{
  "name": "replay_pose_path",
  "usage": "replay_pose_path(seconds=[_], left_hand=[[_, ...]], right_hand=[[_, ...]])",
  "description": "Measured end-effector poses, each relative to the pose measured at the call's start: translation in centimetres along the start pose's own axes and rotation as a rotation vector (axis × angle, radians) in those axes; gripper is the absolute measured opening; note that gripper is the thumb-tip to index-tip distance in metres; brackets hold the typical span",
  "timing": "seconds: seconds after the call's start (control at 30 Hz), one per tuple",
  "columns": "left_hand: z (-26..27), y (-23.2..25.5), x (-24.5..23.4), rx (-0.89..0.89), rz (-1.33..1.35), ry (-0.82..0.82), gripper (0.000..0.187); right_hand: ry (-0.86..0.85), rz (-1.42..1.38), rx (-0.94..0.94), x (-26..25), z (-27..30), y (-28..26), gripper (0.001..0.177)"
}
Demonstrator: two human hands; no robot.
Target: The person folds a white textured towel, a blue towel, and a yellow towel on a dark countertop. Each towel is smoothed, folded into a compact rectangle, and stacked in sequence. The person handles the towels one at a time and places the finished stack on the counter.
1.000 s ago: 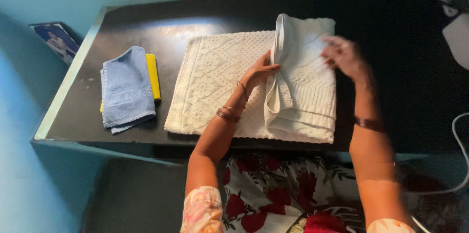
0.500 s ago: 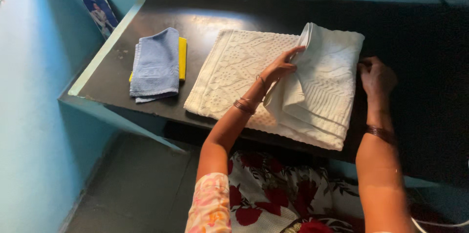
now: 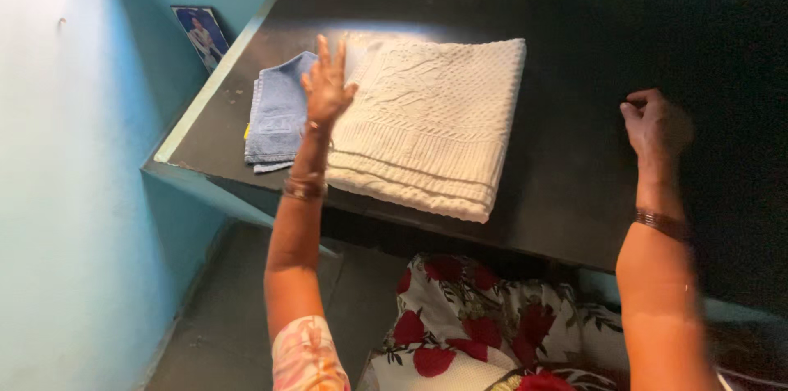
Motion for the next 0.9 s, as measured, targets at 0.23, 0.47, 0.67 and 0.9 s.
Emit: replay_pose_path(seconds=[0.23,0.47,0.67,0.9], left_hand=[[4.9,12.1,12.3,0.198,-0.139,-0.308,0.075],[4.2,15.1,12.4,0.093,-0.108,-0.269,0.075],[5.5,15.7,12.2,0.110,-0.117,-0.213,0.074],[7.9,17.6,11.2,0.172,-0.085,-0.234,0.075]], right_hand=[[0.037,-0.025,-0.028,0.5,-0.1,0.1,0.024],[-0.035,0.001,0.004,0.2,0.2,-0.1,0.026],[0.001,-0.003,-0.047,0.4,1.0,-0.2,0.030],[-0.022,-0.021,0.022,0.5,0.7,-0.1,0.030]])
Point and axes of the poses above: each hand's wrist, its own z-axis away from the middle knuckle, its own x-axis out of the palm, y = z × x, the point moved 10 cm from there along -z, towards the middle knuckle, and after that the axes turned 2 degrees about -z, right-handed, at the moved point
